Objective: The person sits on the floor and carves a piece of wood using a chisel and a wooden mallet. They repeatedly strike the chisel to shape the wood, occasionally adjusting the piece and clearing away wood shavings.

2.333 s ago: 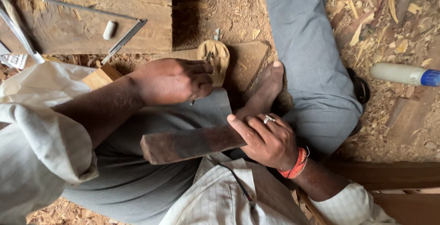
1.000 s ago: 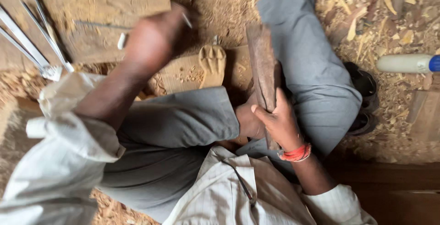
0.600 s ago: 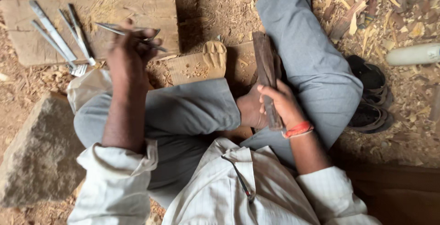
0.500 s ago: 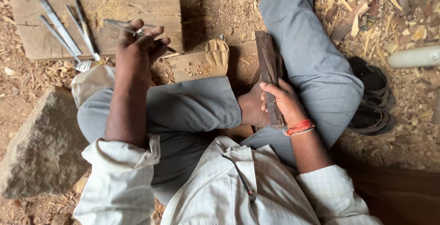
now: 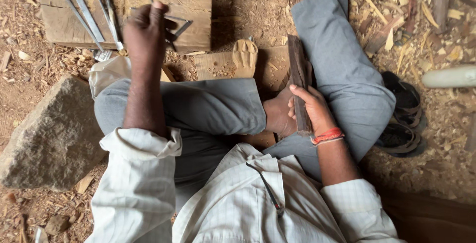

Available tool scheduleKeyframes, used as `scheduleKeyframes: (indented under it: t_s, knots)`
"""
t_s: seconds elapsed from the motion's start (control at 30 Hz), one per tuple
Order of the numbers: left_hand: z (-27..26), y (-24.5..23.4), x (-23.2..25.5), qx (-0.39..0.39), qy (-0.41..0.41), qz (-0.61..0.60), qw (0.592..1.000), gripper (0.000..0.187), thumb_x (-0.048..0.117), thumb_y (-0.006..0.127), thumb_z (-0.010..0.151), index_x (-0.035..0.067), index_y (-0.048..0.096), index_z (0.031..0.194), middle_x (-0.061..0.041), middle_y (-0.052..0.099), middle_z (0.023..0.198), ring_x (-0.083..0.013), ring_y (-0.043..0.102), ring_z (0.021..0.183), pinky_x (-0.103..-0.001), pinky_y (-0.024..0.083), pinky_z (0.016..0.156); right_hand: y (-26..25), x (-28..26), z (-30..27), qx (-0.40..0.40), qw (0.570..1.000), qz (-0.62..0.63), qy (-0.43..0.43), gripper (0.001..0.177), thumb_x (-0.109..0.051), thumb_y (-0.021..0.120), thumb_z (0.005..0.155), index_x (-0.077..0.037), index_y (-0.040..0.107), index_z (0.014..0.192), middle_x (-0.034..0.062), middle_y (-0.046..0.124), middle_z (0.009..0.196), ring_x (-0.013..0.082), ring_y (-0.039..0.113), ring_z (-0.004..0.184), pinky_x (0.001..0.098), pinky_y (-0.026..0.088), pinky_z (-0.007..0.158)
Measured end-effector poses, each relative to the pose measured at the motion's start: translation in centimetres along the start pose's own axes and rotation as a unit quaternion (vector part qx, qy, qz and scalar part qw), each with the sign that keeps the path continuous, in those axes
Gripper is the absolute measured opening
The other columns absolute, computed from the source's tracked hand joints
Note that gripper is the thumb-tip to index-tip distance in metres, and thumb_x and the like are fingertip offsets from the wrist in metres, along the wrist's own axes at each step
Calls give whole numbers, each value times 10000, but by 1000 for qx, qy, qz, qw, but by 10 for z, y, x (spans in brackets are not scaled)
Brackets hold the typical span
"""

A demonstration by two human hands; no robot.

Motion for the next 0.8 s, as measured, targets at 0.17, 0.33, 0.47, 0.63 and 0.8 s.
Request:
scheduleKeyframes:
  t_s: [0.17, 0.33, 0.47, 0.63, 0.8]
  knots:
    - [35, -64, -12, 140, 65, 290, 944, 278, 329, 722, 1033, 74, 809, 965, -125, 759, 816, -245, 684, 652, -377, 517, 545, -3, 5, 3, 7, 1000, 13, -2, 307, -384, 746, 873, -127, 650, 1010, 39, 635, 687, 157, 598, 479, 294, 488, 449]
    - [56, -95, -28, 228, 182, 468, 834, 133, 258, 822, 917, 126, 835, 916, -128, 763, 874, -259, 699, 694, -390, 576, 566, -6, 5, 12, 11, 999, -32, 7, 343, -413, 712, 876, -118, 672, 1048, 41, 645, 693, 165, 607, 495, 291, 473, 462]
    - [68, -82, -51, 180, 112, 457, 864, 145, 252, 862, 858, 144, 832, 951, -111, 771, 880, -265, 699, 727, -392, 577, 572, -11, 10, 20, 10, 999, -41, -3, 363, -418, 701, 889, -96, 664, 1052, 53, 647, 697, 170, 609, 503, 296, 474, 464]
    - [65, -96, -51, 261, 72, 445, 853, 116, 180, 866, 820, 177, 840, 933, -71, 786, 925, -242, 733, 795, -383, 591, 644, -15, 14, 25, 7, 999, -43, -8, 362, -422, 693, 902, -95, 665, 1055, 52, 649, 702, 169, 617, 517, 294, 476, 473]
    - [64, -127, -62, 307, -103, 347, 880, 205, 161, 838, 777, 209, 814, 975, -40, 768, 961, -222, 746, 801, -377, 582, 668, -23, 18, 32, -1, 999, -46, -1, 365, -442, 681, 905, -110, 667, 1058, 51, 656, 712, 171, 621, 523, 294, 475, 480]
Point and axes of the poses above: each hand's wrist, its own z-axis towards the middle knuckle, its own y-axis out of the palm, x = y × z, the point moved 4 cm from there along z, towards the middle knuckle
